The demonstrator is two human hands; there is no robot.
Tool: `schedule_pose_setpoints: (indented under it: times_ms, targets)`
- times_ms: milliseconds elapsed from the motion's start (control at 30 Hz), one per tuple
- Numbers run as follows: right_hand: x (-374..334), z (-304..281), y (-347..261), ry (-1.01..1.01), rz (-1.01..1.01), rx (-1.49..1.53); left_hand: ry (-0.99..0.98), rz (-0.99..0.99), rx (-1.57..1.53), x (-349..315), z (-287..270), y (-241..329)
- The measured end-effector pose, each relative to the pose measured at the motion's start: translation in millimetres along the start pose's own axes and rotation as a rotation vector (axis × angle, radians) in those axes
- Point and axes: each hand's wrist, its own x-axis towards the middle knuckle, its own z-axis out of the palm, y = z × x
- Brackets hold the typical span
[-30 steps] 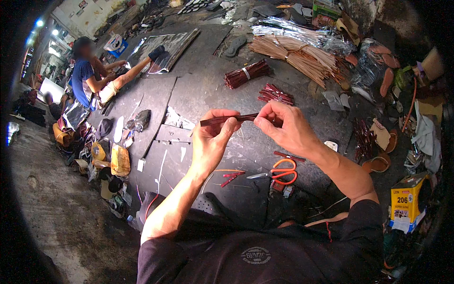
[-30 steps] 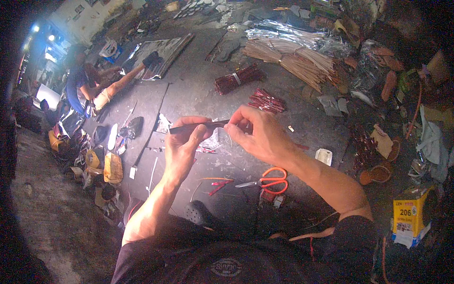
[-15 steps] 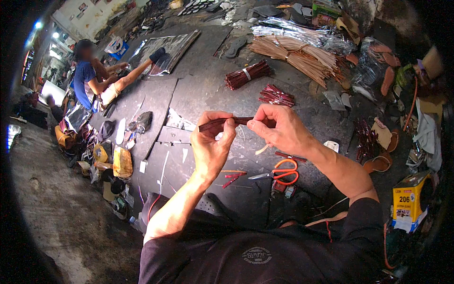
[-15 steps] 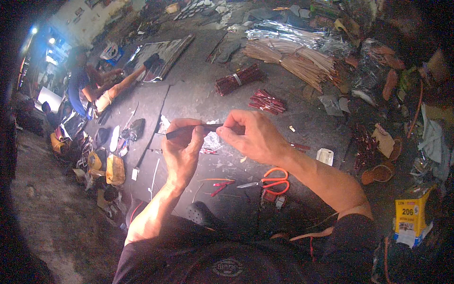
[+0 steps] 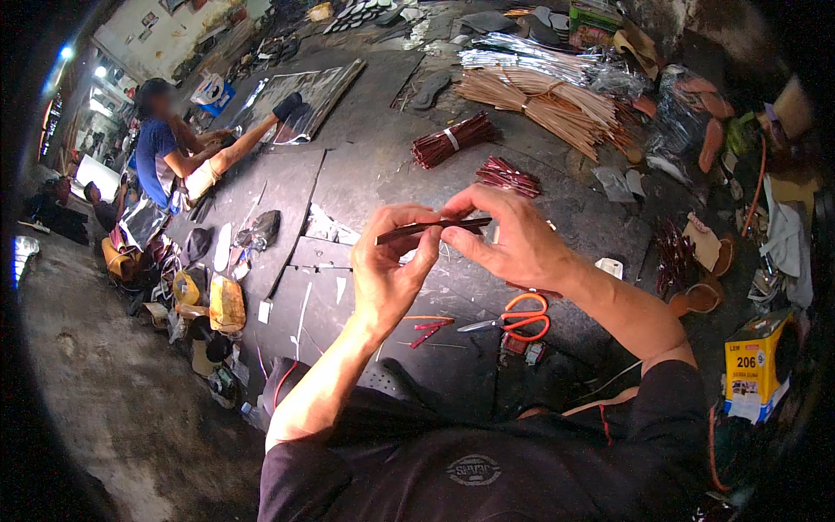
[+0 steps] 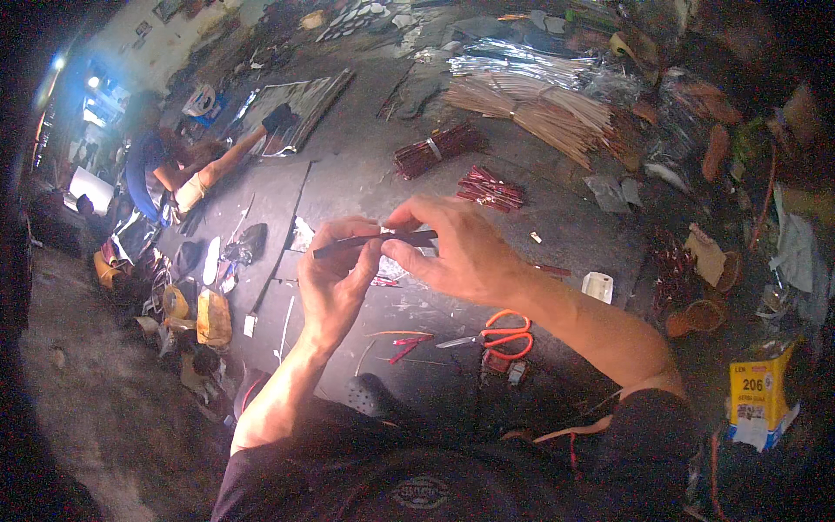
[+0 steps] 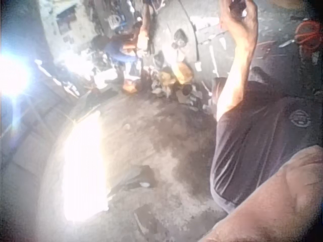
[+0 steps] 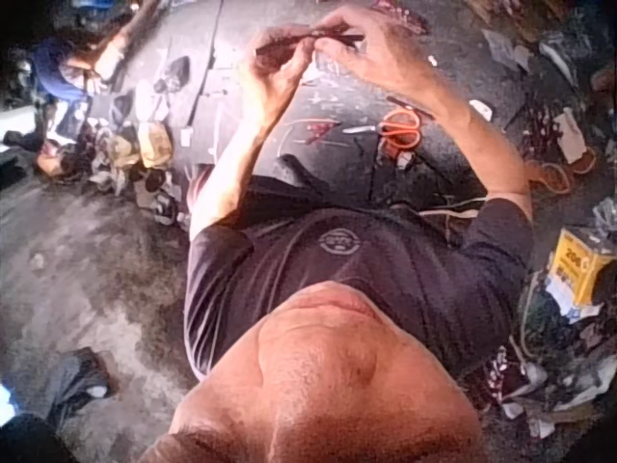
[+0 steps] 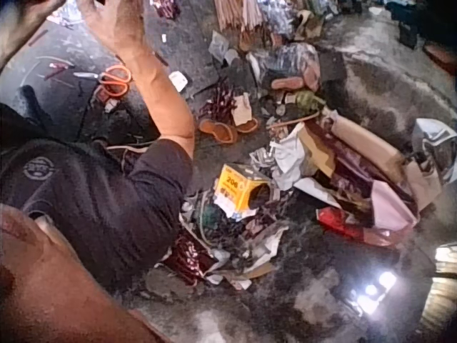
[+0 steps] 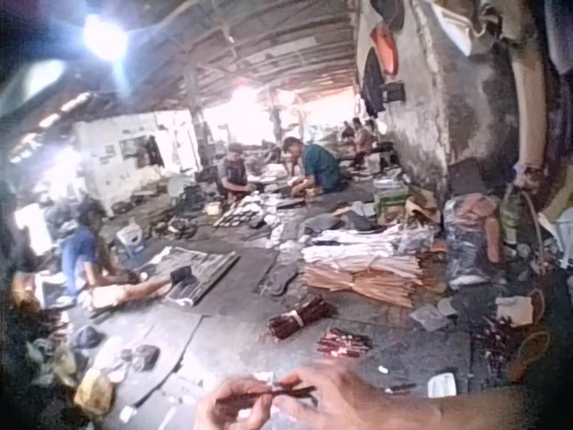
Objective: The person repeatedly picks up red strips, folds them, and cuts them with scissors. The person places the cut pieces on the floor and continues the process with new strips.
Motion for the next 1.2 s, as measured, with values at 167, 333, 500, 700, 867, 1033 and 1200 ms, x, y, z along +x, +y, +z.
schedule_pose_setpoints:
  times_ms: [167,333,500,700,867,1033,1200]
  targets:
    - [0.6,4.8,-1.4,-0.024,0.09,0.197,-0.002,-0.082,0.028,1.0,-5.1,13.3]
    - [0.3,7.6,1.1,-0.058,0.093,0.213,-0.074,-0.186,0.012,-1.3,-11.1,4.8]
    - [-3.1,18.1,4.0,0.019,0.082,0.241,-0.081,-0.164,0.081,2.3,-11.2,5.9]
    - [1.9,12.9,2.2,-0.181,0.226,0.107,-0.142,-0.141,0.23,3.8,-15.5,9.1]
    - [9.3,28.3,21.7,-0.197,0.316,0.441,-0.066,-0.181,0.132,11.1,-20.7,-6.3]
    - [-34.2,38.0,79.5,-0.335,0.429,0.844,-0.04,-0.253,-0.115,16.7,-24.9,-16.4]
    - [-35.3,37.2,53.4,-0.525,0.489,0.949,-0.07,-0.239,-0.08,13.8,-23.6,-22.7]
